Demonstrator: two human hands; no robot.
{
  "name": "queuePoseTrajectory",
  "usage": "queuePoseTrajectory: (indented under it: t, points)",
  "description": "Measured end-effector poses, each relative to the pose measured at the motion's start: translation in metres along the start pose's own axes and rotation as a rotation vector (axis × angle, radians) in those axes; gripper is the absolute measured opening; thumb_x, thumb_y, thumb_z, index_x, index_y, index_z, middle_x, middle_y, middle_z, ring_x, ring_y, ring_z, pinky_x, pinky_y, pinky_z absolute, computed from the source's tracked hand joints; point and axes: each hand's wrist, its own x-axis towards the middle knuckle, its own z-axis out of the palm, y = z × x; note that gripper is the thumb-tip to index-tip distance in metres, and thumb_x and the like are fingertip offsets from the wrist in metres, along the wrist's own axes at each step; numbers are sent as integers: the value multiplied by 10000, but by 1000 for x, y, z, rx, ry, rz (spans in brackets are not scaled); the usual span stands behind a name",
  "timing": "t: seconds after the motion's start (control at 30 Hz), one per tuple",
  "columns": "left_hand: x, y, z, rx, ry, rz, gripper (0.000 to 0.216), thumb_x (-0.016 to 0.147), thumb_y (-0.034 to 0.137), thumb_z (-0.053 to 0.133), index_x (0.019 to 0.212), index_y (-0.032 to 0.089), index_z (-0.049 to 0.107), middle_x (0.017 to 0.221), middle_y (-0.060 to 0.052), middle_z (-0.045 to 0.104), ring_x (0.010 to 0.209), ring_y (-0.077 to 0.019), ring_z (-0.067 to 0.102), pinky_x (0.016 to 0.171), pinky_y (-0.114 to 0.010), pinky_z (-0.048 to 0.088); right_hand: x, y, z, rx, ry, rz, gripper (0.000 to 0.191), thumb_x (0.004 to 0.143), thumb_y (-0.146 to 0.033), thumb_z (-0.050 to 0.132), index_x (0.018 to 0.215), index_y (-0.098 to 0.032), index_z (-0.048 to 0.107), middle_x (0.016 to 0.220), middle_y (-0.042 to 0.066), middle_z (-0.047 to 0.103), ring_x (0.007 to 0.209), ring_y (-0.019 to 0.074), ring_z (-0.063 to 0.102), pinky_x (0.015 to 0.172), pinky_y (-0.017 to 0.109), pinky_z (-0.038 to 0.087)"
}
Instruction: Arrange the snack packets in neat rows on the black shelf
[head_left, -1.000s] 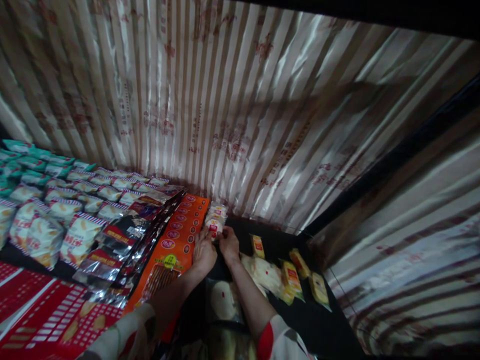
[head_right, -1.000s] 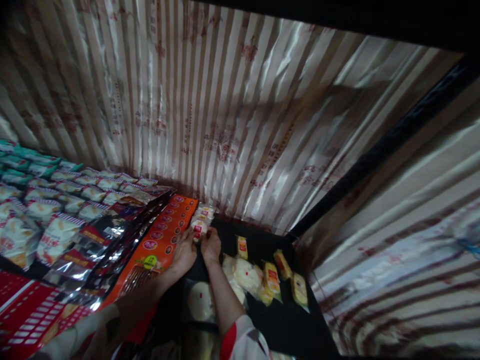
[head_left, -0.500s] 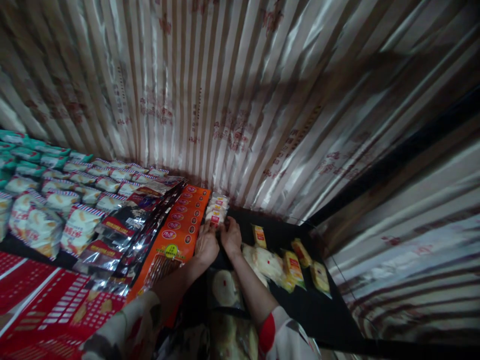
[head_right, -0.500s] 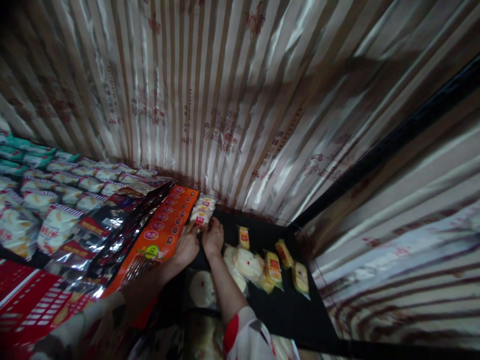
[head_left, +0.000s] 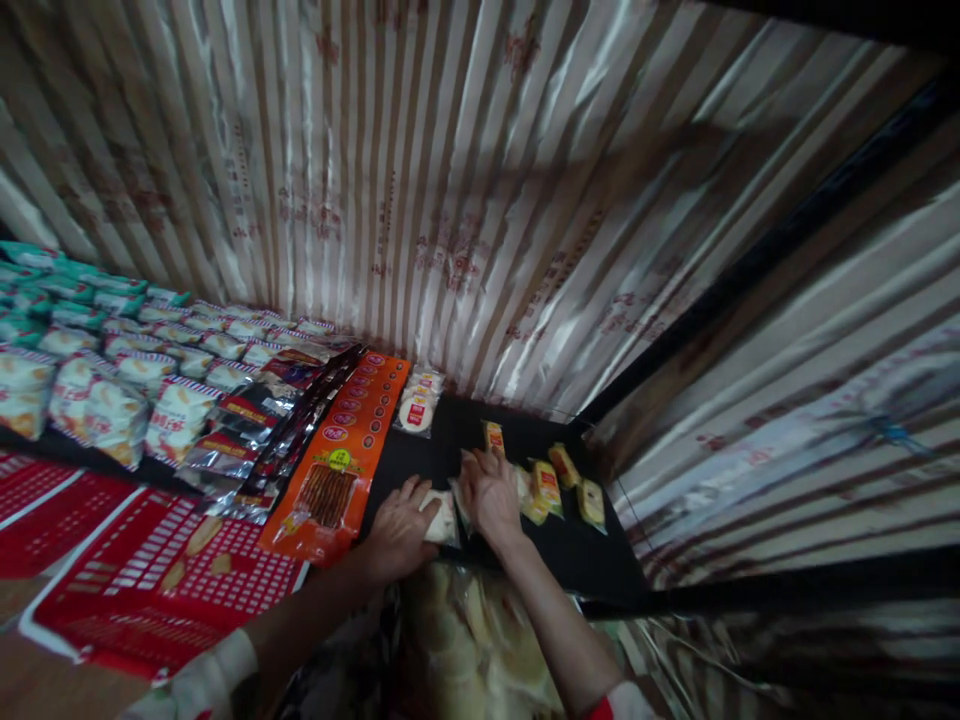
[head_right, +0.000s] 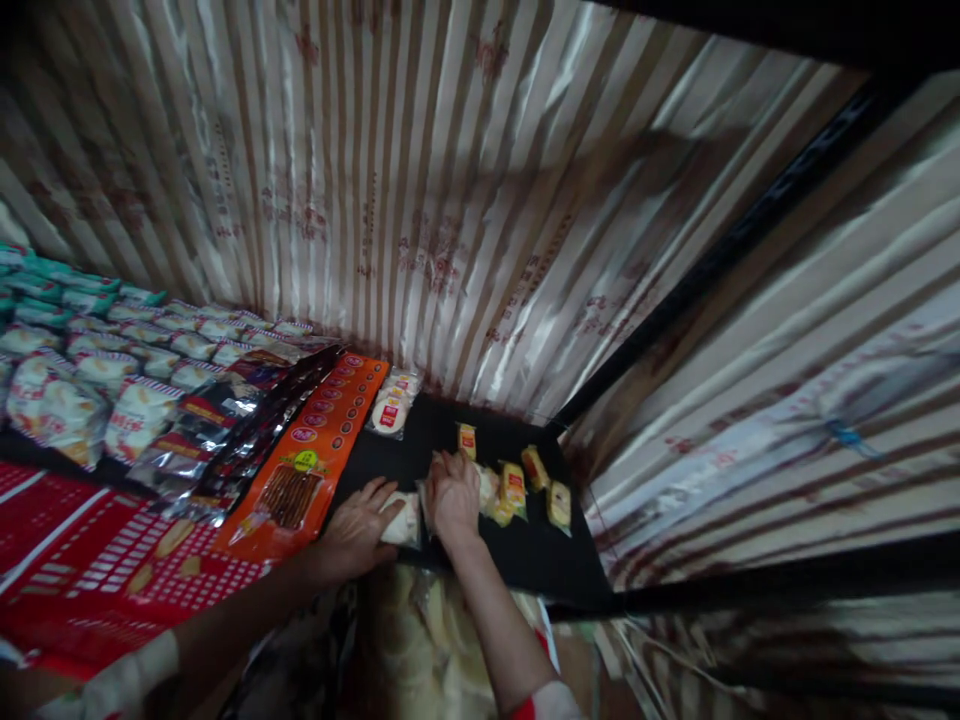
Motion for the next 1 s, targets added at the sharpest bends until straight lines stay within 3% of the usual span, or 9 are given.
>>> queuePoseTrajectory:
  t: [0.13,0.27,0.4,0.53,0.6,0.67,0.73,0.9,1.0]
  points:
    - [-7,6,5,15,-16,-56,585,735,231,599,1296,203,437,1415,-105,370,1315,-314,275,1041,-462,296,-10,15,-2,-34,-91,38,285,826,-200,467,1051,-189,642,1218,79,583,1229,331,362,950,471,351]
    - [-9,8,4,-4,33,-38,489,789,228,533,1270,161,470,1362,-125,432,1266,-285,362,1049,-404,302,-15,27,-5,31,-45,57,308,817,-174,458,1064,-131,637,1213,126,580,1238,314,374,986,468,340]
    - [-5,9,-1,-39,114,15,361,848,227,432,1192,182,530,1222,-96,545,1138,-222,485,977,-338,373,-18,27,-18,301,-9,-106,333,847,-247,442,1103,-122,614,1203,129,586,1243,246,397,1034,425,319]
    - [0,11,-15,-141,204,-11,339,901,280,318,1129,226,563,1047,-55,615,985,-180,563,857,-283,428,-22,14,-34,558,-93,-203,429,783,-371,572,1184,-219,562,1236,76,571,1238,242,410,1011,439,341]
    - [2,12,-24,-244,205,26,321,891,324,349,1083,242,593,1005,-38,635,946,-176,580,827,-269,431,-23,7,-39,628,-165,-196,484,748,-360,612,1212,-239,540,1150,70,620,1108,238,523,922,412,414]
    - [4,11,-31,-391,207,46,304,860,346,413,1071,237,604,951,-27,659,883,-170,597,790,-258,437,-24,1,-40,685,-219,-135,437,756,-338,592,1178,-228,567,930,51,681,846,199,611,763,347,472]
    - [6,7,-36,-572,240,2,322,826,366,468,1065,202,607,883,-29,669,796,-161,604,725,-249,446,-25,-3,-39,774,-206,-35,357,754,-343,580,1083,-210,618,733,13,661,647,156,580,629,290,459]
    - [8,-1,-46,-1096,375,-172,457,753,438,561,1105,148,536,781,-20,633,698,-127,586,613,-220,435,-29,-11,-36,1235,-85,323,368,621,-449,685,874,-189,623,664,-16,626,571,123,543,526,232,421]
    - [4,3,-48,-1176,303,-281,535,696,425,632,1137,157,491,743,3,616,636,-106,575,533,-188,392,-35,-16,-40,1416,-41,537,427,546,-471,737,833,-182,610,639,-21,623,538,104,535,483,204,399]
